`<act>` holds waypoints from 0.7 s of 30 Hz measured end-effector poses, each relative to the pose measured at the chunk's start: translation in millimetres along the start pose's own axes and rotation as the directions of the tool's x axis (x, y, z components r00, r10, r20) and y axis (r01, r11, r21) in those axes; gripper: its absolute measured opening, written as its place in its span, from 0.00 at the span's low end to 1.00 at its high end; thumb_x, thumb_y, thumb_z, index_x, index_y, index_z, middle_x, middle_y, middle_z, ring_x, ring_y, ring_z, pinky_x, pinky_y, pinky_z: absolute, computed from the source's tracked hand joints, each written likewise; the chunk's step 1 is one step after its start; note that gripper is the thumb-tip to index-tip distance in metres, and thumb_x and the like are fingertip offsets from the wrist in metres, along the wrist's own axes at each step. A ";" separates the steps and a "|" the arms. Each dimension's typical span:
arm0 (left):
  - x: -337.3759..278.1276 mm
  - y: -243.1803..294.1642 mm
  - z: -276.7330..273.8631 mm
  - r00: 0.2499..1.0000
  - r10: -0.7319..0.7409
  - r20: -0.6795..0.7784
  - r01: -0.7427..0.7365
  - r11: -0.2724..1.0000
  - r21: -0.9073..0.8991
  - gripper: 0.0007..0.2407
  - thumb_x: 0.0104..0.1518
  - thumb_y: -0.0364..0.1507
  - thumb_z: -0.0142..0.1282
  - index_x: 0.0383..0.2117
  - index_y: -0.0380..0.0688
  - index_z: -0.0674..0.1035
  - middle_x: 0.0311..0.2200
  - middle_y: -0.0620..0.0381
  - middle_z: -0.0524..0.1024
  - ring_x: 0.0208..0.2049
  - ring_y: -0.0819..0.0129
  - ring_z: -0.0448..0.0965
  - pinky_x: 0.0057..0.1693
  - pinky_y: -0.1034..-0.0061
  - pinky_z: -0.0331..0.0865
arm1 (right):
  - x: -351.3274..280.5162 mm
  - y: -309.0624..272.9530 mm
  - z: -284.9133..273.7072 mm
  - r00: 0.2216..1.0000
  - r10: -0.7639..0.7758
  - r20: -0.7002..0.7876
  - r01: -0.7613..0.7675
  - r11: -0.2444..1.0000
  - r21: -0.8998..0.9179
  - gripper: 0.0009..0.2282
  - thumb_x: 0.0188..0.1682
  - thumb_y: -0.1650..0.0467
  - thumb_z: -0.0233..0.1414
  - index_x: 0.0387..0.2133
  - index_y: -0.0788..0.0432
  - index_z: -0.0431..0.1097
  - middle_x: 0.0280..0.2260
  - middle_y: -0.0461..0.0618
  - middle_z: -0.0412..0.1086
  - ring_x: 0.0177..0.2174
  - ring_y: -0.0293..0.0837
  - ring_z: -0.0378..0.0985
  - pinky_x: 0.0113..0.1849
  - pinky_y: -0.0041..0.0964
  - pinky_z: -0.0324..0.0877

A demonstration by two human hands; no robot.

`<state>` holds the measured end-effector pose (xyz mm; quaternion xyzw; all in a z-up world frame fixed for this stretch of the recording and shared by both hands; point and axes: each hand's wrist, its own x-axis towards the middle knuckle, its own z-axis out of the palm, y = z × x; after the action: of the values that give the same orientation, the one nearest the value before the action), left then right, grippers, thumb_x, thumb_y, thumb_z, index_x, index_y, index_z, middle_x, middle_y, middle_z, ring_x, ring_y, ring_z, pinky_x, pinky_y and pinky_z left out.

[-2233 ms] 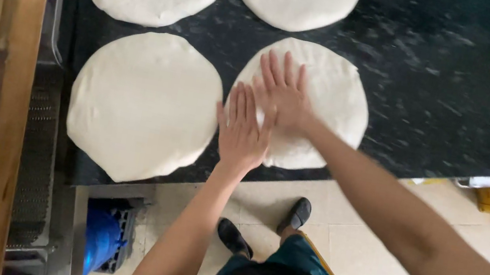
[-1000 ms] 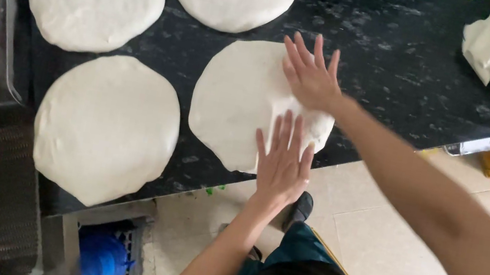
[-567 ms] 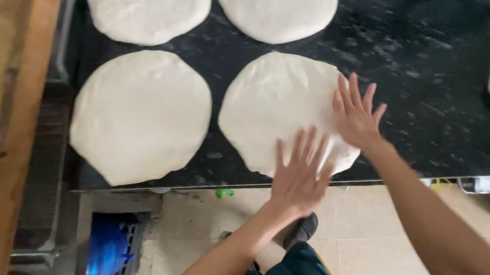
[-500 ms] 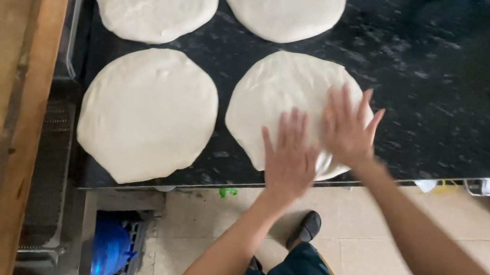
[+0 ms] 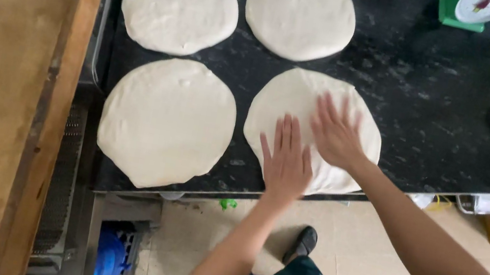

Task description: Portioning and shaping dough on a kitchen counter using a dough scraper and a weighing scale.

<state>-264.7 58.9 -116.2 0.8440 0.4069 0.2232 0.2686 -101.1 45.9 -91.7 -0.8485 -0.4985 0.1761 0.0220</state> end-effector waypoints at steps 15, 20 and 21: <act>21.2 -22.7 -6.8 0.988 -0.151 0.043 0.140 0.970 0.197 0.29 0.66 0.43 0.30 0.72 0.45 0.51 0.74 0.49 0.44 0.75 0.55 0.40 0.72 0.45 0.31 | 90.8 -16.1 19.1 0.968 -0.116 0.221 0.172 0.951 -0.256 0.34 0.53 0.41 0.19 0.73 0.33 0.26 0.74 0.39 0.21 0.70 0.63 0.20 0.61 0.82 0.25; 46.9 -49.9 -1.5 0.995 -0.100 -0.029 0.104 0.978 0.179 0.27 0.63 0.37 0.35 0.70 0.40 0.58 0.72 0.46 0.52 0.74 0.56 0.46 0.72 0.44 0.36 | 97.2 -42.7 54.6 0.778 -0.513 -0.363 0.298 0.809 -0.506 0.28 0.59 0.52 0.34 0.71 0.47 0.54 0.74 0.45 0.44 0.71 0.60 0.38 0.61 0.75 0.41; 44.5 -56.5 -1.9 0.995 -0.071 -0.067 0.084 0.970 0.227 0.27 0.62 0.37 0.35 0.69 0.40 0.59 0.71 0.46 0.55 0.73 0.55 0.49 0.71 0.45 0.39 | 93.6 -52.1 59.2 0.818 -0.490 -0.302 0.335 0.832 -0.443 0.28 0.61 0.53 0.29 0.72 0.46 0.51 0.74 0.44 0.44 0.71 0.60 0.38 0.62 0.75 0.39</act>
<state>-272.5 124.9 -143.6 0.8461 0.4703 0.1883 0.1657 -122.5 143.8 -162.0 -0.7235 -0.6816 -0.1088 0.0023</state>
